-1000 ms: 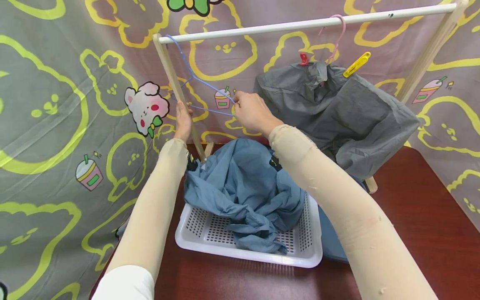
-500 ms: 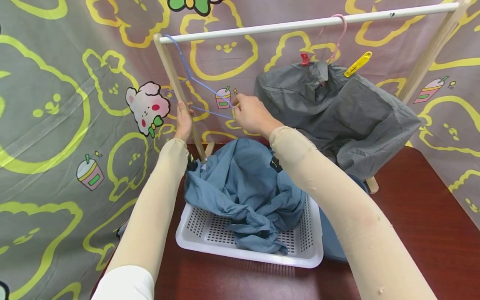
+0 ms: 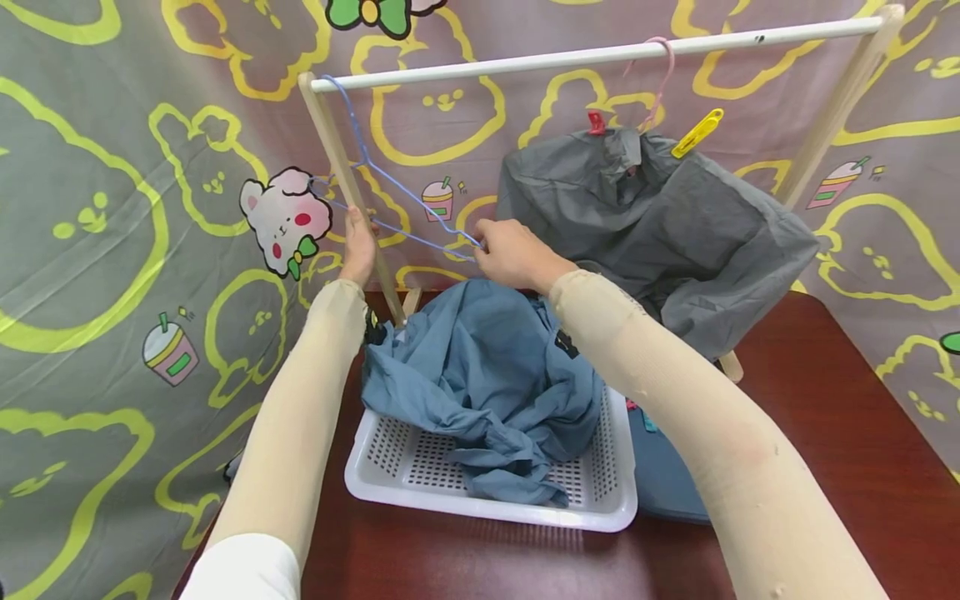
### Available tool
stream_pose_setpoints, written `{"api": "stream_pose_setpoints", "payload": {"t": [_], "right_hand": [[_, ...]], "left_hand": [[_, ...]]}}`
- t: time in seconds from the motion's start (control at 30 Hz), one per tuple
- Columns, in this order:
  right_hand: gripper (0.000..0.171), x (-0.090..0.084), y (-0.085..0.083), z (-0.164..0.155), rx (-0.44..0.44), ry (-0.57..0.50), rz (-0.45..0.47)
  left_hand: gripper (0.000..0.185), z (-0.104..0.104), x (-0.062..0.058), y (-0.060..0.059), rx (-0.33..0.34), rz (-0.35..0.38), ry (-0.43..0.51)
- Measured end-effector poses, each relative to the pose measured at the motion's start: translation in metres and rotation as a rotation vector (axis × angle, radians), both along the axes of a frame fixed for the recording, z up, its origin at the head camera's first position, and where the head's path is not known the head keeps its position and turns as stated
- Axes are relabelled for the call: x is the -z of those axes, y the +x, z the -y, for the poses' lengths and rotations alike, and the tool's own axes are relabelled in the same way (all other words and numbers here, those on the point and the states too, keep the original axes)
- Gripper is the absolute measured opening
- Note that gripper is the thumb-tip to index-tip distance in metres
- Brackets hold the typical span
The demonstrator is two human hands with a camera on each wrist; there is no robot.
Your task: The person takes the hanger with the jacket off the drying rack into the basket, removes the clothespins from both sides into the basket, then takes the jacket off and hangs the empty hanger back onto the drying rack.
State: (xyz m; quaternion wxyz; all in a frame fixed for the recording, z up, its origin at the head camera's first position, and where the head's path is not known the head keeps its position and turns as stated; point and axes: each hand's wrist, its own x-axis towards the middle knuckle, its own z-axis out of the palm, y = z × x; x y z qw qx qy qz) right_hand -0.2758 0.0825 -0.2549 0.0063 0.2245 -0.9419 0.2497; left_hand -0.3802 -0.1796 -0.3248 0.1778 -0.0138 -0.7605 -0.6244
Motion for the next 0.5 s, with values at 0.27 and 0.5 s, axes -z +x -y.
{"api": "stream_pose_setpoints", "payload": {"t": [0.27,0.5], "right_hand": [[0.020,0.006,0.010,-0.011,-0.050,0.033,-0.067],[0.019,0.011,0.014,-0.022,-0.087,0.044,-0.112]], "left_hand": [[0.055,-0.001,-0.001,0.002,0.020,0.033,0.022],[0.056,0.002,-0.003,0.003,0.022,0.045,-0.005]]}}
